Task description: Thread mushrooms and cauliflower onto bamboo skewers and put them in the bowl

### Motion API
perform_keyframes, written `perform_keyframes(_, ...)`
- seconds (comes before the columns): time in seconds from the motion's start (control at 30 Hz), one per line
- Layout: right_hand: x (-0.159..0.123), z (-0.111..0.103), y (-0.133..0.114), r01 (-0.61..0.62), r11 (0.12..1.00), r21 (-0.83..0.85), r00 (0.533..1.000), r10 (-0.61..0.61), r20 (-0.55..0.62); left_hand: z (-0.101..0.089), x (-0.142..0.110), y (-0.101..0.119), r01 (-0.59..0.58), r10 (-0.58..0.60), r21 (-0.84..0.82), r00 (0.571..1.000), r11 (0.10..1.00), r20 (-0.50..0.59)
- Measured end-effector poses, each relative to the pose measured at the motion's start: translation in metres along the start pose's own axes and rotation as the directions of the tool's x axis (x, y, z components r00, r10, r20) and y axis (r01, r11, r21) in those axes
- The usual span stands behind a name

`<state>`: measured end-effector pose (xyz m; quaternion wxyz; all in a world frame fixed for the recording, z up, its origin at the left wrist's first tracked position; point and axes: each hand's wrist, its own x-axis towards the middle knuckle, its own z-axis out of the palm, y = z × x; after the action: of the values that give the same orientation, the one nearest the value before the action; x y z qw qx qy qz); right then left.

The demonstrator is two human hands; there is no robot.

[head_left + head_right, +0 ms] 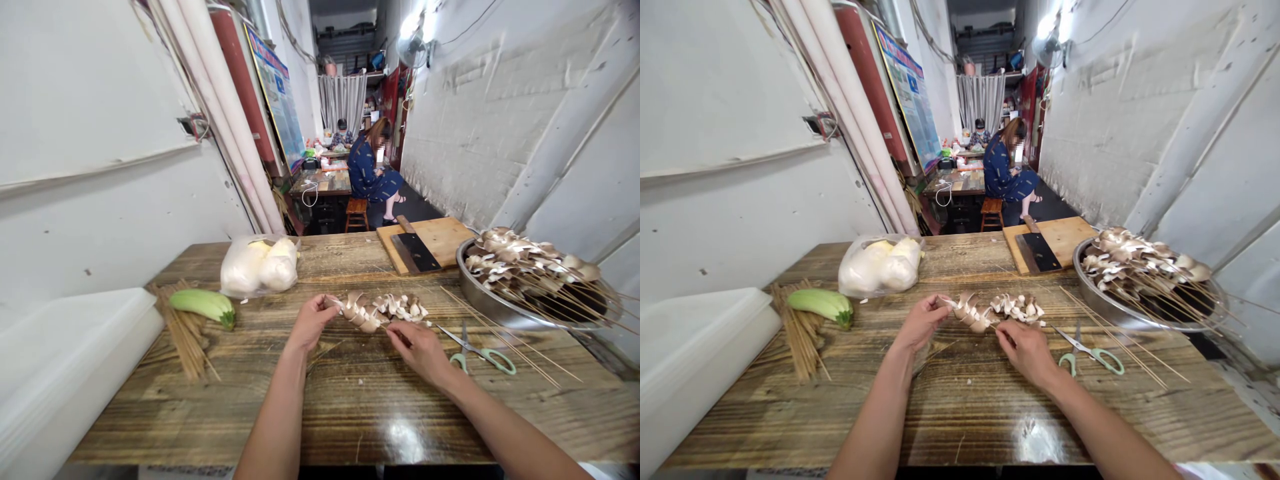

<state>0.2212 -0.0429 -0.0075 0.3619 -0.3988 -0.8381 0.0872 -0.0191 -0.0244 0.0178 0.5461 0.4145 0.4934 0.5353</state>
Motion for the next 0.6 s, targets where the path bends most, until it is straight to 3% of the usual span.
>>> perform_keyframes(0.2,0.001,-0.003,0.005,-0.007,1.0,-0.008,1.0,0.006,-0.02,-0.001,0.002,-0.001,0.006,-0.009,-0.04,0.998,0.999,-0.064)
perform_keyframes(0.33,0.006,-0.009,0.014,-0.063,0.996,-0.057,0.981,0.051,-0.188,-0.009,0.006,-0.008,-0.013,0.047,0.234,0.989,0.972,-0.138)
perform_keyframes(0.43,0.009,-0.013,0.015,-0.081,0.994,-0.075,0.968,0.06,-0.243,-0.015,0.007,-0.014,0.012,0.024,0.405,0.996,0.914,-0.084)
perform_keyframes(0.6,0.012,-0.019,0.014,-0.116,0.991,-0.072,0.959,0.093,-0.266,-0.022,0.011,-0.024,-0.016,0.025,0.552,1.0,0.834,-0.008)
